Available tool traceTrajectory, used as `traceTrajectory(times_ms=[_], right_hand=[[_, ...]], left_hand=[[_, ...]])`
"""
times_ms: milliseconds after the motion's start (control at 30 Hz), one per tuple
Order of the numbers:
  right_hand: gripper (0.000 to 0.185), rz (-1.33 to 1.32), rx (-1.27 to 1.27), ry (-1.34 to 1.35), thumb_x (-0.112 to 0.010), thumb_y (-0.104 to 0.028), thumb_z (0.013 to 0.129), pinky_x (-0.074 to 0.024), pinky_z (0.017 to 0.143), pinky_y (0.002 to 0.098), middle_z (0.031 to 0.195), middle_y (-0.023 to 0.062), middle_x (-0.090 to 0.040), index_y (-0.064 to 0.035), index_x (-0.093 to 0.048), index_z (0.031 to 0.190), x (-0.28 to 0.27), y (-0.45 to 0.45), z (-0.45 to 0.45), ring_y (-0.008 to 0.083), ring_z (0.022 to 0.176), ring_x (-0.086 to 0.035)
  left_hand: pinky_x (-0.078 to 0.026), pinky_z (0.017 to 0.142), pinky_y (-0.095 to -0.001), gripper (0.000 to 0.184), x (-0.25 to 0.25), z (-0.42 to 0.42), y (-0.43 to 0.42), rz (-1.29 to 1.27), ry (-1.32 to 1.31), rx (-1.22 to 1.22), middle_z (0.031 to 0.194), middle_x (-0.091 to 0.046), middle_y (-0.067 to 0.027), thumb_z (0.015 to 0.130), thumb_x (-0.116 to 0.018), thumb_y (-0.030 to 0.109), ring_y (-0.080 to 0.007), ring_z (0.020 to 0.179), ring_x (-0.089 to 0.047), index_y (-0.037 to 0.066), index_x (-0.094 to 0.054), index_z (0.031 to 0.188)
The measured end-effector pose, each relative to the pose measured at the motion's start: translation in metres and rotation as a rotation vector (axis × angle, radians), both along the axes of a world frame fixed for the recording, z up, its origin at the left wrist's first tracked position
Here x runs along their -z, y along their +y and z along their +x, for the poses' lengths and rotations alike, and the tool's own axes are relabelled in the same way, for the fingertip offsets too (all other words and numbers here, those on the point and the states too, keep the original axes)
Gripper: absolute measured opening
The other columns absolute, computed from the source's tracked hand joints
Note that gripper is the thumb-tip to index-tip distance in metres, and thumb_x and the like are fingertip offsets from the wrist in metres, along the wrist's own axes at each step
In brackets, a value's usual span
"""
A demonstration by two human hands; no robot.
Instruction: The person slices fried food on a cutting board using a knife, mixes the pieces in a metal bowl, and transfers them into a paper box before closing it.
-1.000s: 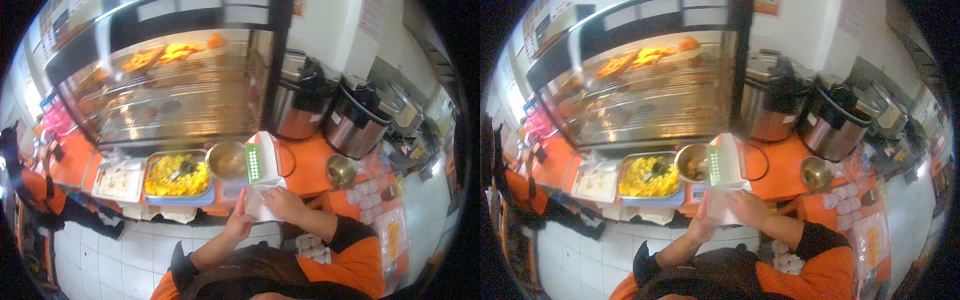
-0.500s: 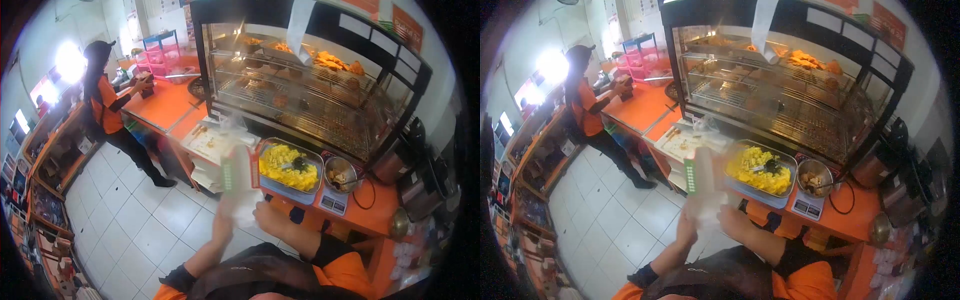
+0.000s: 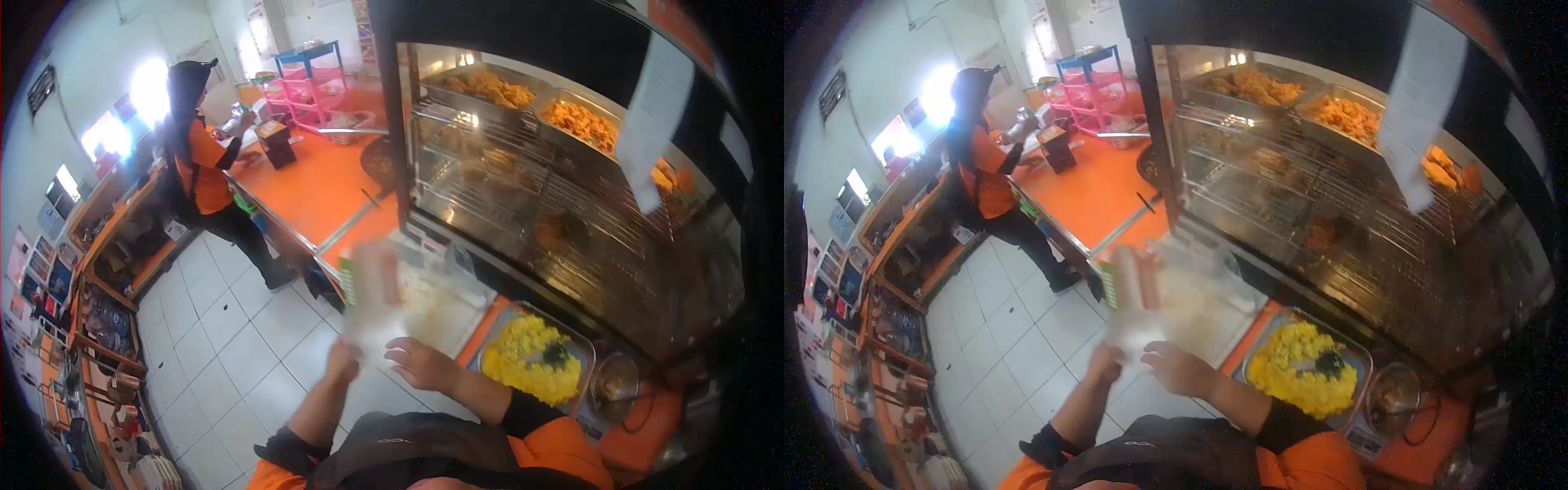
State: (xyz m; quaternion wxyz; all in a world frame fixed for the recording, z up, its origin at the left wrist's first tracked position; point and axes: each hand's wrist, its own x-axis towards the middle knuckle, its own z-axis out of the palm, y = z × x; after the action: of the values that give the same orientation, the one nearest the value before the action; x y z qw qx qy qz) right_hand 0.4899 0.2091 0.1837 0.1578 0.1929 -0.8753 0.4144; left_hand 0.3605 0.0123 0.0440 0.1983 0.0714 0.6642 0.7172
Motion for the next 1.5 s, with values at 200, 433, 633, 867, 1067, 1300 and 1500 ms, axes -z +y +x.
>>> traceTrajectory(times_ms=[200,433,633,867,1067,1300,1500], right_hand=[[0.023,0.025,0.386,0.288,-0.068,-0.003,0.07,-0.0489,0.071,0.0339,0.089,0.0124,-0.06,-0.0054,-0.059,0.091,-0.038,0.055,-0.024,0.0278,0.081,-0.06],[0.005,0.499,1.623,0.327,-0.06,-0.009,0.078,-0.0474,0.072,0.0384,0.084,0.0111,-0.06,-0.005,-0.061,0.082,-0.054,0.132,0.135,0.0289,0.076,-0.059],[0.008,0.308,2.376,0.201,-0.059,-0.005,0.074,-0.0489,0.066,0.036,0.085,0.0129,-0.061,-0.0046,-0.062,0.081,-0.049,0.112,0.305,0.03,0.075,-0.059],[0.048,1.292,1.647,-0.584,-0.066,-0.036,0.069,-0.0387,0.09,0.0475,0.114,0.0113,-0.057,-0.0111,-0.058,0.11,-0.036,0.226,0.341,0.0293,0.104,-0.054],[0.052,0.249,1.384,-0.659,-0.058,-0.042,0.077,-0.0398,0.086,0.0478,0.106,0.0105,-0.062,-0.0119,-0.051,0.119,0.009,0.265,0.424,0.0296,0.1,-0.057],[0.027,0.485,1.321,-1.095,-0.048,-0.025,0.083,-0.0492,0.065,0.0423,0.087,0.0164,-0.063,-0.0048,-0.061,0.096,-0.089,0.185,0.369,0.0314,0.081,-0.063],[0.019,0.353,1.46,-0.842,-0.05,-0.015,0.079,-0.0503,0.061,0.0432,0.081,0.0171,-0.064,-0.0029,-0.065,0.082,-0.071,0.175,0.345,0.0323,0.074,-0.064]], left_hand=[[-0.047,0.058,-0.0287,0.02,-0.043,-0.269,-0.004,0.21,-0.139,-0.271,0.082,-0.061,-0.0046,0.075,-0.053,0.003,-0.0169,0.07,-0.057,0.0,-0.057,0.095],[-0.047,0.07,-0.0316,0.021,-0.043,-0.465,0.069,-0.203,0.315,-0.14,0.09,-0.06,-0.0087,0.08,-0.053,0.007,-0.021,0.079,-0.057,-0.002,-0.057,0.099],[-0.046,0.08,-0.034,0.022,-0.056,-0.344,0.148,-0.367,1.084,-0.257,0.097,-0.059,-0.0122,0.084,-0.054,0.01,-0.0246,0.088,-0.057,-0.003,-0.056,0.102],[-0.044,0.079,-0.0285,0.021,-0.104,0.008,0.218,0.177,0.277,0.621,0.093,-0.056,-0.0048,0.082,-0.053,0.004,-0.0161,0.088,-0.053,0.005,-0.054,0.103],[-0.052,0.066,-0.0397,0.052,-0.141,0.251,0.335,-0.166,-0.513,1.127,0.105,-0.052,-0.0115,0.081,-0.065,0.017,-0.0306,0.08,-0.06,0.005,-0.036,0.123],[-0.05,0.051,-0.0308,0.011,-0.042,0.279,0.412,-0.221,0.049,1.169,0.079,-0.056,-0.0067,0.083,-0.06,0.009,-0.0182,0.065,-0.057,0.007,-0.052,0.09],[-0.051,0.053,-0.031,0.014,-0.066,0.286,0.388,-0.251,-0.019,1.177,0.084,-0.059,-0.0051,0.084,-0.054,0.002,-0.0166,0.067,-0.057,0.009,-0.054,0.096]])
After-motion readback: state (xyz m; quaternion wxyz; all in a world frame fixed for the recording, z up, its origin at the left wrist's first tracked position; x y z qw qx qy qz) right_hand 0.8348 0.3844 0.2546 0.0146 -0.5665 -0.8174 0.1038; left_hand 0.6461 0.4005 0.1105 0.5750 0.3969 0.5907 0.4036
